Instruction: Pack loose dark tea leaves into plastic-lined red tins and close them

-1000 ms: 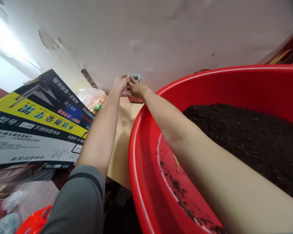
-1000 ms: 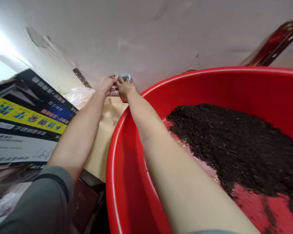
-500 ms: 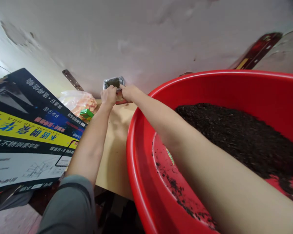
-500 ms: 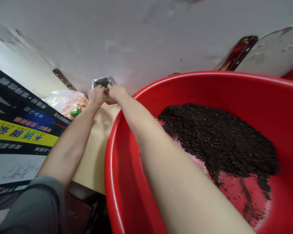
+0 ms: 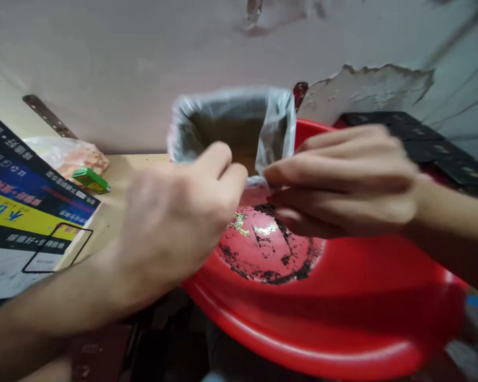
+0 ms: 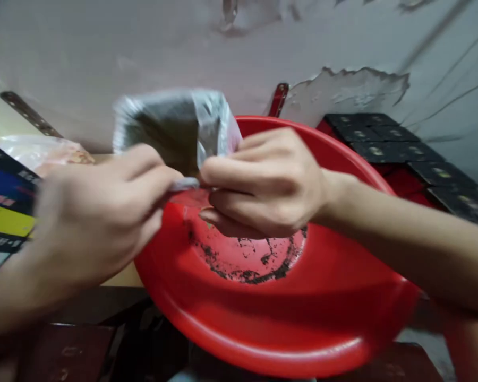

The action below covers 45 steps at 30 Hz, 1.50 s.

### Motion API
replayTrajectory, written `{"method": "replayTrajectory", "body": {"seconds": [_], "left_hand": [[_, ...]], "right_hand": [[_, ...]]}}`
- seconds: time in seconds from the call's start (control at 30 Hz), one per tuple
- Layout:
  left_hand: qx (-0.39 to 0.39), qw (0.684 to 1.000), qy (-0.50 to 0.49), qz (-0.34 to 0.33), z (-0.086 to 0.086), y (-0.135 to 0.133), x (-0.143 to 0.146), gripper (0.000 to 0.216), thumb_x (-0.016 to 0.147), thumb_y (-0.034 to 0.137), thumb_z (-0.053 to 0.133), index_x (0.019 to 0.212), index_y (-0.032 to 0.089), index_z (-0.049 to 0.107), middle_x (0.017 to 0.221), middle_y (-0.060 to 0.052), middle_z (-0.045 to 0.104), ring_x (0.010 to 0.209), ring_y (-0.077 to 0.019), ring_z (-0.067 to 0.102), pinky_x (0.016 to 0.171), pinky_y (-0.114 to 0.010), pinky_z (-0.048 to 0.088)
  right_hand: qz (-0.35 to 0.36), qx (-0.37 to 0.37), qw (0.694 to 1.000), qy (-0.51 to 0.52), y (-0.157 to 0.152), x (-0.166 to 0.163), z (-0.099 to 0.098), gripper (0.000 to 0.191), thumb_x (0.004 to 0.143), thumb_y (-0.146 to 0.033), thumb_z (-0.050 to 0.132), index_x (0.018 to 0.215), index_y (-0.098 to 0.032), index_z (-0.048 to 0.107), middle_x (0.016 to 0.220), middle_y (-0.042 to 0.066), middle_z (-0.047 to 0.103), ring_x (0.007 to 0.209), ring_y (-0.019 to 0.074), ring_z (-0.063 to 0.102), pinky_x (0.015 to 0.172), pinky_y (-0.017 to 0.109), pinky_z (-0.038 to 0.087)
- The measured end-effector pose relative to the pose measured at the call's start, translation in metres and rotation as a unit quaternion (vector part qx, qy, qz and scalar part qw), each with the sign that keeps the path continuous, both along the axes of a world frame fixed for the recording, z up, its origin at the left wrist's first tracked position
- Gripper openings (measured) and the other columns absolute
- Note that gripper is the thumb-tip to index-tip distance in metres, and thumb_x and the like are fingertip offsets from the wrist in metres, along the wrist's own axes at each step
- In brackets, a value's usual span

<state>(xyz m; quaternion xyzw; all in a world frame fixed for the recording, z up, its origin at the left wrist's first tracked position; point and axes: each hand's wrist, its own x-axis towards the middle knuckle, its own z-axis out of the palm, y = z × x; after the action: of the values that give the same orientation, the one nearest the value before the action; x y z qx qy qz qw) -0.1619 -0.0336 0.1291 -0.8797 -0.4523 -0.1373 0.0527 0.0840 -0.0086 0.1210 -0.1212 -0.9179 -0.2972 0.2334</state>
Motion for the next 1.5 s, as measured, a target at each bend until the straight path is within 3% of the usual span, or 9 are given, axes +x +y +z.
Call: {"method": "replayTrajectory", "body": {"seconds": [0.1, 0.2, 0.33, 0.5, 0.67, 0.93, 1.13, 1.37, 1.5], "left_hand": [[-0.01, 0.989, 0.137, -0.054, -0.03, 0.005, 0.043, 0.022, 0.095, 0.014, 0.055, 0.097, 0.022, 0.075, 0.095, -0.006, 0.073, 0.067, -0.0202, 0.067, 0.054, -0.034, 0.043], [-0.063, 0.977, 0.18, -0.094, -0.066, 0.008, 0.074, 0.021, 0.092, 0.014, 0.059, 0.096, 0.024, 0.078, 0.093, -0.01, 0.075, 0.069, -0.0247, 0.071, 0.052, -0.037, 0.045], [-0.112, 0.959, 0.232, -0.119, -0.099, -0.002, 0.094, 0.025, 0.097, 0.013, 0.055, 0.096, 0.022, 0.079, 0.095, -0.013, 0.077, 0.072, -0.0266, 0.075, 0.051, -0.038, 0.046], [-0.099, 0.958, 0.255, -0.083, -0.109, 0.006, 0.105, 0.025, 0.101, 0.015, 0.054, 0.104, 0.021, 0.078, 0.101, -0.012, 0.077, 0.076, -0.0261, 0.075, 0.053, -0.035, 0.045], [-0.053, 0.958, 0.276, -0.053, -0.105, 0.054, 0.098, 0.027, 0.102, 0.015, 0.053, 0.101, 0.022, 0.08, 0.104, -0.01, 0.078, 0.086, -0.0237, 0.076, 0.058, -0.031, 0.046], [-0.05, 0.97, 0.228, -0.06, -0.106, 0.137, 0.075, 0.028, 0.1, 0.012, 0.056, 0.106, 0.023, 0.082, 0.118, -0.007, 0.081, 0.103, -0.0227, 0.076, 0.078, -0.028, 0.055], [-0.195, 0.965, 0.164, -0.068, -0.084, 0.153, 0.072, 0.056, 0.075, -0.008, 0.054, 0.105, 0.027, 0.086, 0.114, -0.004, 0.084, 0.1, -0.0194, 0.077, 0.087, -0.026, 0.055], [-0.079, 0.972, -0.167, 0.145, -0.087, 0.169, 0.056, 0.045, 0.085, 0.004, 0.05, 0.112, 0.018, 0.083, 0.115, -0.007, 0.083, 0.104, -0.0215, 0.078, 0.099, -0.031, 0.058], [-0.091, 0.962, -0.134, 0.219, -0.108, 0.171, 0.044, 0.041, 0.086, 0.007, 0.055, 0.113, 0.02, 0.083, 0.117, -0.009, 0.082, 0.115, -0.0286, 0.074, 0.103, -0.041, 0.058]], "right_hand": [[-0.059, -0.149, 0.987, -0.015, -0.017, 0.045, -0.051, 0.036, 0.106, -0.045, 0.05, 0.083, -0.026, 0.07, 0.097, 0.004, 0.075, 0.061, 0.0113, 0.059, 0.058, 0.03, 0.056], [-0.21, -0.329, 0.92, -0.04, -0.018, 0.089, -0.086, 0.048, 0.105, -0.065, 0.039, 0.106, -0.032, 0.073, 0.125, 0.008, 0.074, 0.087, 0.0159, 0.07, 0.081, 0.035, 0.063], [-0.382, -0.349, 0.851, 0.086, 0.009, 0.127, -0.107, 0.055, 0.105, -0.056, 0.037, 0.153, -0.031, 0.049, 0.155, 0.012, 0.055, 0.121, 0.0269, 0.067, 0.095, 0.047, 0.061], [-0.472, -0.404, 0.781, 0.063, 0.074, 0.121, -0.135, 0.089, 0.096, -0.056, 0.061, 0.17, -0.023, 0.024, 0.165, 0.024, 0.04, 0.137, 0.0458, 0.056, 0.105, 0.062, 0.055], [-0.529, -0.477, 0.701, -0.027, 0.118, 0.106, -0.177, 0.12, 0.084, -0.073, 0.073, 0.174, -0.032, 0.005, 0.18, 0.02, -0.01, 0.16, 0.0596, 0.006, 0.116, 0.085, 0.026], [-0.454, -0.445, 0.77, -0.049, 0.137, 0.112, -0.219, 0.103, 0.088, -0.075, 0.067, 0.172, -0.04, 0.02, 0.181, 0.015, 0.006, 0.161, 0.058, 0.006, 0.112, 0.088, 0.022], [-0.43, -0.414, 0.801, -0.049, 0.135, 0.11, -0.219, 0.078, 0.093, -0.058, 0.068, 0.163, -0.032, 0.047, 0.17, 0.022, 0.033, 0.153, 0.0503, 0.029, 0.113, 0.075, 0.038], [-0.479, -0.412, 0.774, -0.045, 0.147, 0.1, -0.226, 0.078, 0.093, -0.063, 0.065, 0.162, -0.033, 0.047, 0.17, 0.022, 0.03, 0.15, 0.0499, 0.033, 0.108, 0.072, 0.045], [-0.479, -0.405, 0.777, -0.061, 0.146, 0.097, -0.226, 0.078, 0.09, -0.058, 0.072, 0.159, -0.029, 0.051, 0.161, 0.023, 0.041, 0.144, 0.0484, 0.041, 0.107, 0.068, 0.048]]}}
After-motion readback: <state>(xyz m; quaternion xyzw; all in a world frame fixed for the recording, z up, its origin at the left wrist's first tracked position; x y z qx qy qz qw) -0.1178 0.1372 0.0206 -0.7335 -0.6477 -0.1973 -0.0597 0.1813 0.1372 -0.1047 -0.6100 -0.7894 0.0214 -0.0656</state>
